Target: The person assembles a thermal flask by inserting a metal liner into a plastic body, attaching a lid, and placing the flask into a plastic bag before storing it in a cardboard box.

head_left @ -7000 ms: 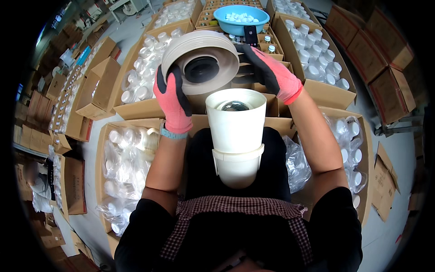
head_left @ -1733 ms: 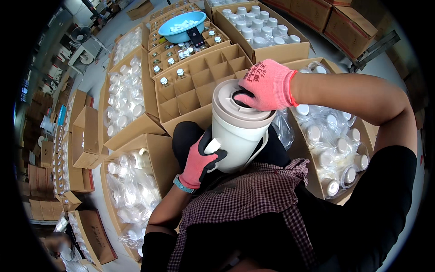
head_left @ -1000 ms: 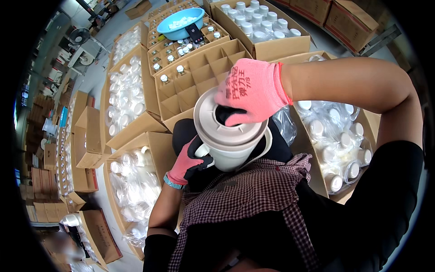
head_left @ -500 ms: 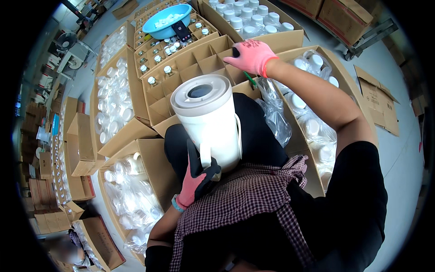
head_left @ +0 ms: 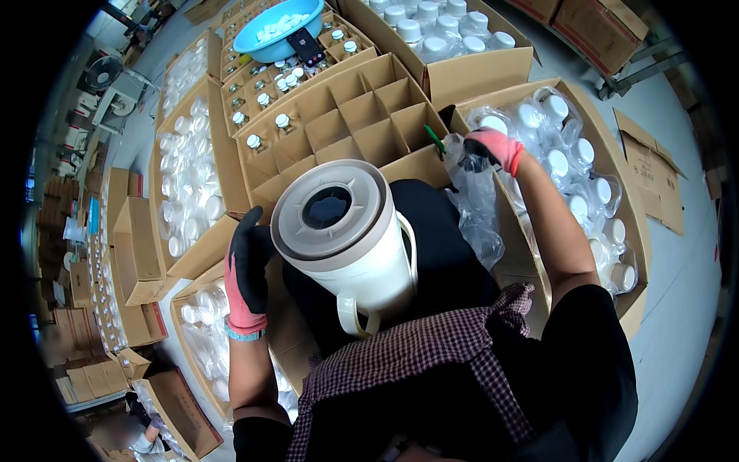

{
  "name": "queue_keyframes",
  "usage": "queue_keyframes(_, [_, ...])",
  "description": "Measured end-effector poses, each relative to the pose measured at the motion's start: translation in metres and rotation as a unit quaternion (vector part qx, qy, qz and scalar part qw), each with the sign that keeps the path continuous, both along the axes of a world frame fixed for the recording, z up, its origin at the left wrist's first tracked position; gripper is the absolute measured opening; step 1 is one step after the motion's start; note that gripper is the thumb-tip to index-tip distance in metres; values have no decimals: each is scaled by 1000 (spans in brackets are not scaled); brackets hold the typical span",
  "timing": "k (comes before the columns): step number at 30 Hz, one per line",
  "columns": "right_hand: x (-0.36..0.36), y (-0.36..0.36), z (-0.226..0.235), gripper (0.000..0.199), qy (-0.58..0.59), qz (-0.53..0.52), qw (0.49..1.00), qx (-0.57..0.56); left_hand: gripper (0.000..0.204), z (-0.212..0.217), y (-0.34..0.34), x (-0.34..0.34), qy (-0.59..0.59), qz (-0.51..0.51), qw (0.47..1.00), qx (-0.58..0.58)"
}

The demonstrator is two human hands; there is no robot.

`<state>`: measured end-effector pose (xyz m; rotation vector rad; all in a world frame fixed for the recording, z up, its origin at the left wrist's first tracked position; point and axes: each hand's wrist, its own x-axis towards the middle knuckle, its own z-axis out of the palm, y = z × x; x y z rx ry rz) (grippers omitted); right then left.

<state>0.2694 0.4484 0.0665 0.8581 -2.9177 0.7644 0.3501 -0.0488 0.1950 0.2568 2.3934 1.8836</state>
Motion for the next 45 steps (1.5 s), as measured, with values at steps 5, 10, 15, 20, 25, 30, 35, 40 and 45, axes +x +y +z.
queue_keyframes(5, [-7, 34, 114, 24, -25, -120, 672, -730, 59, 10, -7, -52, -71, 26, 983, 165])
queue_keyframes(10, [2, -160, 204, 23, 128, -127, 851, -494, 66, 46, 44, -98, 13, -91, 984, 151])
queue_keyframes(15, [-29, -245, 149, 31, 268, 24, 908, -321, 47, 54, 65, -135, 11, -125, 989, 82])
queue_keyframes(20, [-89, -235, 111, 58, 67, -24, 986, -148, 22, 4, 63, -148, 184, 64, 954, 227])
queue_keyframes(25, [-105, -246, 125, 54, -544, 45, 494, -677, 24, -17, 47, -150, 368, 139, 919, 26])
queue_keyframes(30, [-94, -221, 91, 48, -431, 102, 433, -785, 28, -37, 47, -141, 344, 189, 916, 79])
queue_keyframes(35, [-7, -176, 57, 44, -118, 91, 888, -434, 38, -38, 50, -61, 195, 73, 956, 208])
queue_keyframes(40, [65, -138, 10, 82, -53, 111, 922, -367, 42, -46, 9, 28, 483, -176, 857, 26])
queue_keyframes(45, [45, -163, -29, 71, -371, 114, 784, -483, 48, -52, 29, 73, 463, -150, 851, -198])
